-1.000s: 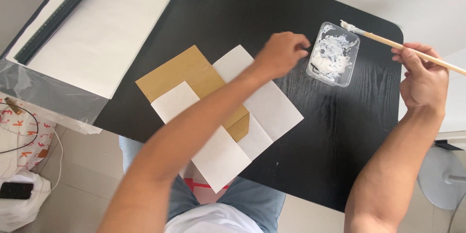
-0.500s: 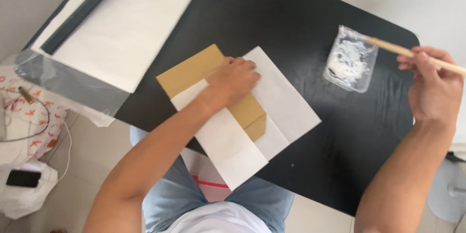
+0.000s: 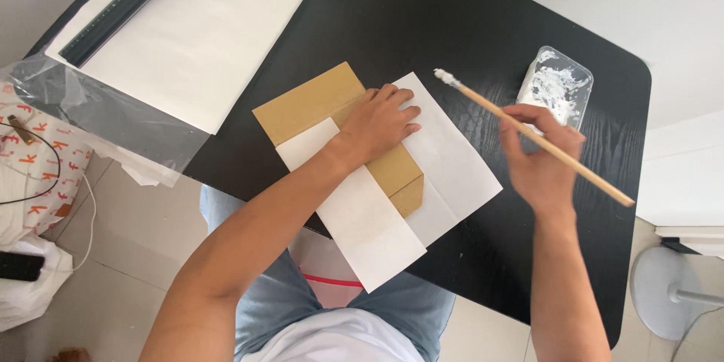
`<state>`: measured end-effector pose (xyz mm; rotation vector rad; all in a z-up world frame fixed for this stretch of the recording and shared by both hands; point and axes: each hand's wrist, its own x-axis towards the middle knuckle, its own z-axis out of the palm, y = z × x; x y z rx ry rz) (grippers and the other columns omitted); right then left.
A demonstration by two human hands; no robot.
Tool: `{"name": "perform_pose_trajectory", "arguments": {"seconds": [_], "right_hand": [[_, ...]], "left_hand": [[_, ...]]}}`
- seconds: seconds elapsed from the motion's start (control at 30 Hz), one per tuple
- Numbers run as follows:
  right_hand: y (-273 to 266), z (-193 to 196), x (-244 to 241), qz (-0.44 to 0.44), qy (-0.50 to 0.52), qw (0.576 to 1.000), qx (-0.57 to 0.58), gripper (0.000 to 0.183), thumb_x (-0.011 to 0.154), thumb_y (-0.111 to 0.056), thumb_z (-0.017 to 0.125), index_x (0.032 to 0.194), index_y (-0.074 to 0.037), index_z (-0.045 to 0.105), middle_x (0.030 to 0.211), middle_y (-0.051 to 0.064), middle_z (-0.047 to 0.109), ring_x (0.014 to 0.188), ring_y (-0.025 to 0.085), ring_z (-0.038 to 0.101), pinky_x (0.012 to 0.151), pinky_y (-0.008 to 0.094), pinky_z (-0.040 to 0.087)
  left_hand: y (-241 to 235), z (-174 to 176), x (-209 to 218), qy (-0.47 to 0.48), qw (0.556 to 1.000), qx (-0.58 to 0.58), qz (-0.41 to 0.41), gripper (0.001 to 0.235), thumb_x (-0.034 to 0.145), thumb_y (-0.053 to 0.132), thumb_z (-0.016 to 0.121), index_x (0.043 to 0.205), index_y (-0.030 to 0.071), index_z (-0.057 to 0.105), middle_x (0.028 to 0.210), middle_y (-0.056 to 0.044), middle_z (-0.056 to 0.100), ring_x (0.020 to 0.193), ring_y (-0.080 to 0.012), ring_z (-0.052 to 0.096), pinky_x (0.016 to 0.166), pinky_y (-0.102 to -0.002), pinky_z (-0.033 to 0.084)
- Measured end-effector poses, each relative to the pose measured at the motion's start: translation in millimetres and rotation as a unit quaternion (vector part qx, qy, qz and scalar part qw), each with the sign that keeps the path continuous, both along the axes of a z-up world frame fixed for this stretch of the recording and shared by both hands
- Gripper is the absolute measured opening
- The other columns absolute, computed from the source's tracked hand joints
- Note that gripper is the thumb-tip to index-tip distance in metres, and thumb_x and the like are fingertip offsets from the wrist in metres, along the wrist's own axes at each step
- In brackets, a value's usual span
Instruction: Applying glue to paper sheets and folding them to assemble paper bags.
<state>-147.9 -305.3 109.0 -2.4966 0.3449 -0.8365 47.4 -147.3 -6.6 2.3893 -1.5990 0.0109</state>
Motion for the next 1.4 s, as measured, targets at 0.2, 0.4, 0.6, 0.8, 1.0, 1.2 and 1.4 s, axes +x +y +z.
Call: {"name": "perform_pose_trajectory", "arguments": {"seconds": [0.2,0.4,0.6,0.8,1.0,1.2,1.4], "right_hand": [[22.0,-9.6,16.3,-0.027,0.033,0.996,-0.078,0.016,0.1,-0.01,0.077,0.114,-0.019,0.076,0.092,-0.004,0.076,0.091,0.02,0.072,0.086,0.031,0.034],[23.8,-25.2,24.5,-0.029,0.045,0.995,-0.085,0.011,0.101,-0.012,0.076,0.11,-0.019,0.076,0.094,-0.004,0.076,0.094,0.018,0.07,0.089,0.035,0.03],[26.2,-27.5,25.9,-0.026,0.055,0.994,-0.094,0.009,0.102,-0.016,0.076,0.11,-0.018,0.075,0.088,-0.001,0.075,0.095,0.02,0.07,0.089,0.039,0.029],[26.5,-30.0,25.8,-0.021,0.055,0.994,-0.093,0.008,0.102,-0.017,0.076,0.111,-0.017,0.076,0.089,0.0,0.075,0.096,0.021,0.069,0.088,0.04,0.029],[29.8,-28.3,23.5,-0.018,0.055,0.993,-0.102,0.007,0.102,-0.018,0.077,0.109,-0.017,0.075,0.083,0.001,0.073,0.094,0.023,0.069,0.087,0.042,0.028],[30.6,-26.9,18.4,-0.015,0.053,0.993,-0.103,0.007,0.102,-0.018,0.076,0.109,-0.018,0.075,0.082,0.0,0.072,0.094,0.023,0.068,0.086,0.042,0.027],[29.8,-27.5,13.3,-0.015,0.05,0.993,-0.106,0.01,0.1,-0.014,0.076,0.109,-0.018,0.075,0.084,0.001,0.073,0.092,0.023,0.068,0.085,0.042,0.026]], "left_hand": [[0.8,3.3,1.6,0.012,1.0,-0.003,-0.002,0.038,0.109,0.041,0.04,0.132,0.024,0.065,0.137,-0.004,0.057,0.132,-0.0243,0.053,0.109,-0.046,0.046],[4.1,9.7,-0.8,0.005,1.0,-0.006,0.001,0.037,0.109,0.037,0.042,0.134,0.024,0.066,0.136,-0.005,0.058,0.132,-0.0237,0.053,0.108,-0.044,0.048],[5.0,10.4,-0.3,0.015,1.0,-0.007,0.009,0.038,0.11,0.037,0.041,0.135,0.024,0.066,0.139,-0.006,0.058,0.134,-0.025,0.052,0.108,-0.044,0.048],[5.0,9.5,-0.9,0.011,1.0,-0.018,0.013,0.036,0.109,0.037,0.044,0.134,0.025,0.067,0.139,-0.006,0.059,0.133,-0.0255,0.052,0.108,-0.044,0.048],[3.7,6.0,0.4,0.009,1.0,-0.021,0.015,0.035,0.109,0.037,0.045,0.134,0.027,0.067,0.14,-0.006,0.059,0.133,-0.0253,0.053,0.107,-0.043,0.049],[4.2,7.7,0.0,0.015,1.0,-0.019,0.014,0.035,0.108,0.036,0.045,0.134,0.026,0.067,0.14,-0.006,0.059,0.133,-0.0254,0.052,0.107,-0.043,0.049],[4.4,7.6,0.5,0.014,1.0,-0.019,0.016,0.033,0.108,0.034,0.048,0.132,0.025,0.068,0.14,-0.006,0.059,0.132,-0.0253,0.053,0.106,-0.043,0.049]]}}
